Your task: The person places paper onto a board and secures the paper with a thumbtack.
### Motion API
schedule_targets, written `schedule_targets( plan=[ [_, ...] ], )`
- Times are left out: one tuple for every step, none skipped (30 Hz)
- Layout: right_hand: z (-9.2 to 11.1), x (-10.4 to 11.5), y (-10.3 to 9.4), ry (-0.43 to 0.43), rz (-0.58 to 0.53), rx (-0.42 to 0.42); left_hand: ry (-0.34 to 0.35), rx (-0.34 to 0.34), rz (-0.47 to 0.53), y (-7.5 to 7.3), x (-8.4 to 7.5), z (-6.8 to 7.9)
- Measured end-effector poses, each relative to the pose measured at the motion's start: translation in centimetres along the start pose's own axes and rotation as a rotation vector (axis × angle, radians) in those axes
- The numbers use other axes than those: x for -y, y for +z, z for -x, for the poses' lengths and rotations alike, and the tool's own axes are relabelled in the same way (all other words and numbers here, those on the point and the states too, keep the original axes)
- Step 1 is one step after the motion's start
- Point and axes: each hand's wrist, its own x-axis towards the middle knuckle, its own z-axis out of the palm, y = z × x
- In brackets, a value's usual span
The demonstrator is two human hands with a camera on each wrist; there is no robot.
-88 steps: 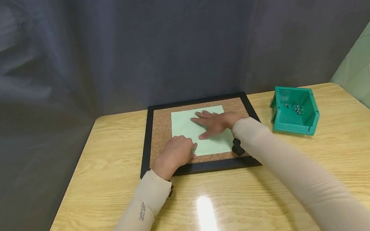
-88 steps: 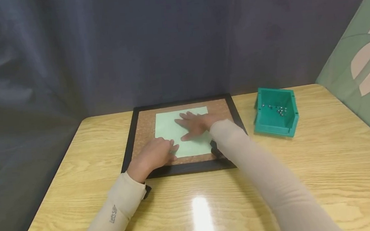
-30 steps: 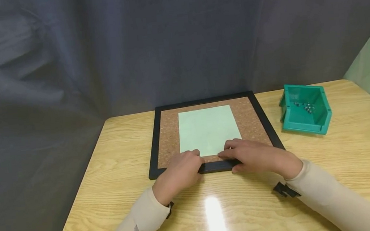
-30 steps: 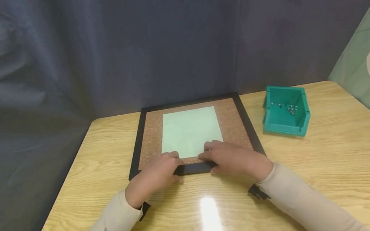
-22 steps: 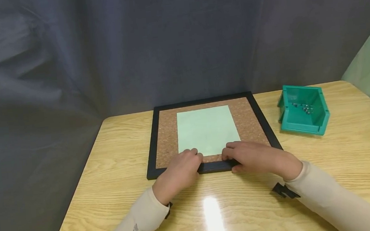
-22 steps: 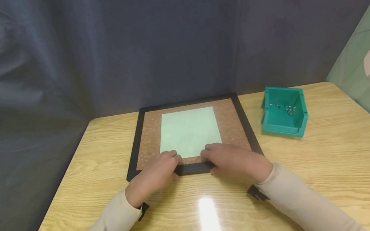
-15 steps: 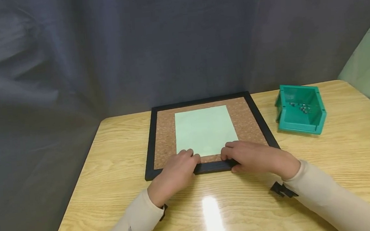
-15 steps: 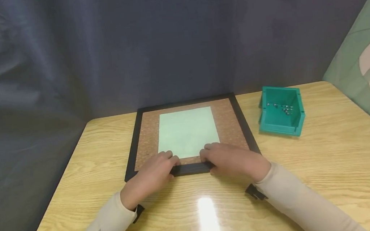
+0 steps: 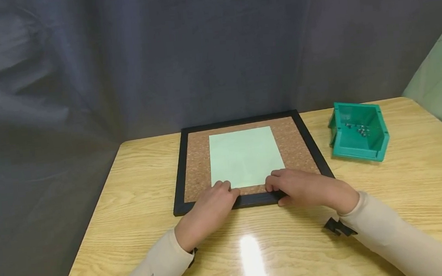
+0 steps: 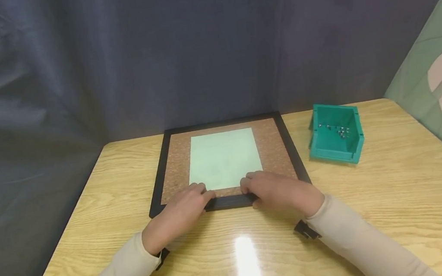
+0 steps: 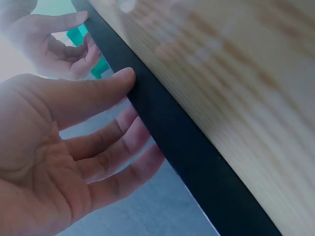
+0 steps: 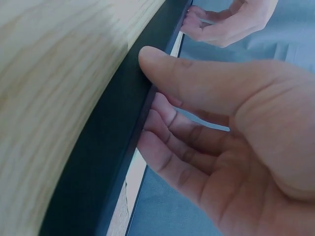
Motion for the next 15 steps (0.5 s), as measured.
schedule_targets(
  plan=[
    [0.1,0.0,0.0,0.000,-0.001,0.001,0.002,-0.001,-0.004,0.0,-0.1,0.0],
    [0.1,-0.1,0.0,-0.001,-0.006,0.003,0.006,-0.001,-0.012,0.0,-0.2,-0.1],
    [0.2,-0.1,0.0,-0.003,-0.011,0.006,0.011,0.003,-0.018,-0.1,-0.3,-0.1],
    [0.3,-0.1,0.0,-0.007,-0.020,0.010,0.015,0.008,-0.024,-0.2,-0.4,-0.1],
    [0.4,-0.1,0.0,-0.009,-0.029,0.014,0.018,0.013,-0.031,-0.2,-0.5,0.0],
    [0.5,-0.1,0.0,-0.011,-0.038,0.017,0.024,0.016,-0.041,-0.2,-0.6,0.0],
    [0.6,-0.2,0.0,-0.015,-0.049,0.021,0.032,0.019,-0.049,-0.3,-0.8,0.1],
    [0.8,-0.2,0.0,-0.016,-0.063,0.028,0.040,0.020,-0.052,-0.3,-0.9,0.2],
    [0.9,-0.2,0.1,-0.019,-0.076,0.034,0.047,0.021,-0.053,-0.4,-1.0,0.3],
    [1.1,-0.2,0.1,-0.017,-0.089,0.042,0.054,0.021,-0.055,-0.4,-1.2,0.4],
    [1.2,-0.2,0.1,-0.017,-0.101,0.050,0.059,0.021,-0.056,-0.4,-1.3,0.6],
    [1.4,-0.2,0.1,-0.019,-0.115,0.056,0.068,0.019,-0.056,-0.4,-1.4,0.7],
    [1.5,-0.1,0.1,-0.020,-0.132,0.063,0.074,0.019,-0.054,-0.4,-1.5,0.9],
    [1.5,0.0,0.1,-0.021,-0.146,0.068,0.078,0.019,-0.052,-0.5,-1.6,1.0],
    [1.6,0.1,0.1,-0.021,-0.156,0.074,0.082,0.021,-0.051,-0.5,-1.7,1.2]
  ],
)
